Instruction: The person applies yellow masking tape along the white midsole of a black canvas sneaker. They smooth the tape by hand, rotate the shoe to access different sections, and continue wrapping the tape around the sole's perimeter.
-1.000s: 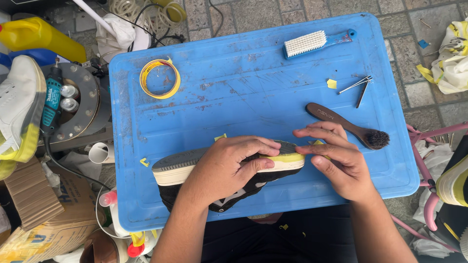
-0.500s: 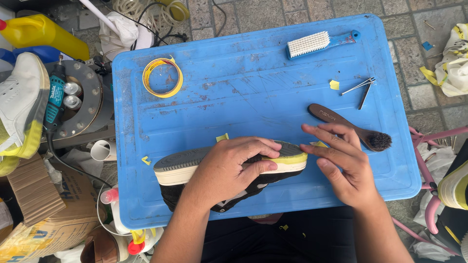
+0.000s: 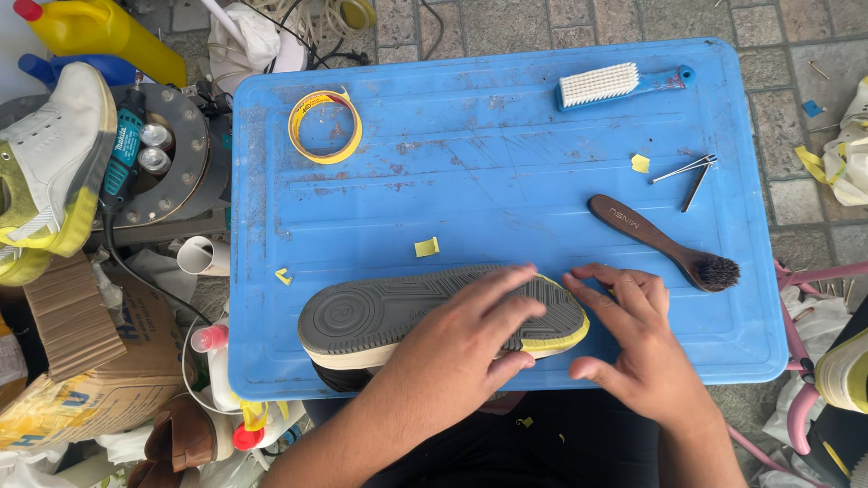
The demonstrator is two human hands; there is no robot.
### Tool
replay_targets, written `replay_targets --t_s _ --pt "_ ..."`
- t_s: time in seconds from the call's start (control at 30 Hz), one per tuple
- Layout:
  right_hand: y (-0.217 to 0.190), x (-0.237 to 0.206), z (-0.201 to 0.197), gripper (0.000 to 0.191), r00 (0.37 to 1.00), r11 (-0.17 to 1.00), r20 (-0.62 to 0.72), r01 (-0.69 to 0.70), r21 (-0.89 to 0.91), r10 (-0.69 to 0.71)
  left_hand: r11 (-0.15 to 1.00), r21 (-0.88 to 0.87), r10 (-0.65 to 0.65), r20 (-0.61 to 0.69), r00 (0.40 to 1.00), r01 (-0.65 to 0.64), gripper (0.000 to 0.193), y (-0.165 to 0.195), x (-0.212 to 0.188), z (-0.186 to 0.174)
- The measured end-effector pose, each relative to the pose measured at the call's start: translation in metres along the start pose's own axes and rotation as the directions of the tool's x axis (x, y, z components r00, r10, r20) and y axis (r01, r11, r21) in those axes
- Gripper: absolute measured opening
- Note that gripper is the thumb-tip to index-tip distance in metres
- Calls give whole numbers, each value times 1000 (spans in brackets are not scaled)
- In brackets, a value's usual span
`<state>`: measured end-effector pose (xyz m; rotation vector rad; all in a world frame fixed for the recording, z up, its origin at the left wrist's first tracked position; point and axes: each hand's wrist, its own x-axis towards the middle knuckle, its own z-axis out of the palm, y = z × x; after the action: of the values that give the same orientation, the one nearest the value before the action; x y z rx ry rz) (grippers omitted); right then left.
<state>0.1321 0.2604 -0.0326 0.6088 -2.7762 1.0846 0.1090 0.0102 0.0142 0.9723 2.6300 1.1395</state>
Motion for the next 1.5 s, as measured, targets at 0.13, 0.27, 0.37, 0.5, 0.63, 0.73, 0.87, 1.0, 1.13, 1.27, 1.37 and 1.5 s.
replay_targets --t_s 0.13,0.27,0.37,0.5,0.63,0.73,0.87,1.0,1.13,1.27,1.37,1.5 --pt "-7 -1 8 73 998 997 -8 -69 -32 69 935 330 -103 -110 989 134 100 -5 11 -11" --pt "-16 0 9 64 997 997 -30 -78 -22 78 862 355 -445 183 877 363 134 -10 26 -18" --pt "-15 5 5 73 999 998 -27 -43 -46 42 836 438 -457 219 862 331 136 -7 29 -13" --pt "-6 19 13 95 999 995 16 51 -89 -50 843 435 -406 129 905 316 139 -4 23 -7" --pt "-2 19 18 91 998 995 47 38 -90 -34 838 452 -397 121 910 305 143 -8 24 -5" --pt "-3 17 22 86 1000 997 -11 11 -82 -12 860 418 -364 101 926 292 143 -11 27 -8" --pt "-5 12 25 94 994 999 -107 2 -41 -6 870 392 -374 130 918 298 150 -13 27 -8" --pt "-7 9 32 82 989 997 -149 -11 -73 0 875 380 -375 138 917 300 149 -16 26 -6" --pt "-9 4 35 81 984 995 -180 -30 -97 12 965 198 -179 14 984 173 144 -21 16 -19" --pt "-6 3 39 89 953 995 -300 4 -95 -32 983 33 -181 119 976 178 119 -34 4 -50" --pt "-3 -2 45 84 912 999 -408 45 23 -32 952 92 -306 191 933 294 97 -39 -4 -70" --pt "4 -9 52 55 875 990 -483 83 116 -17 968 5 -250 132 959 251 80 -41 -15 -82"
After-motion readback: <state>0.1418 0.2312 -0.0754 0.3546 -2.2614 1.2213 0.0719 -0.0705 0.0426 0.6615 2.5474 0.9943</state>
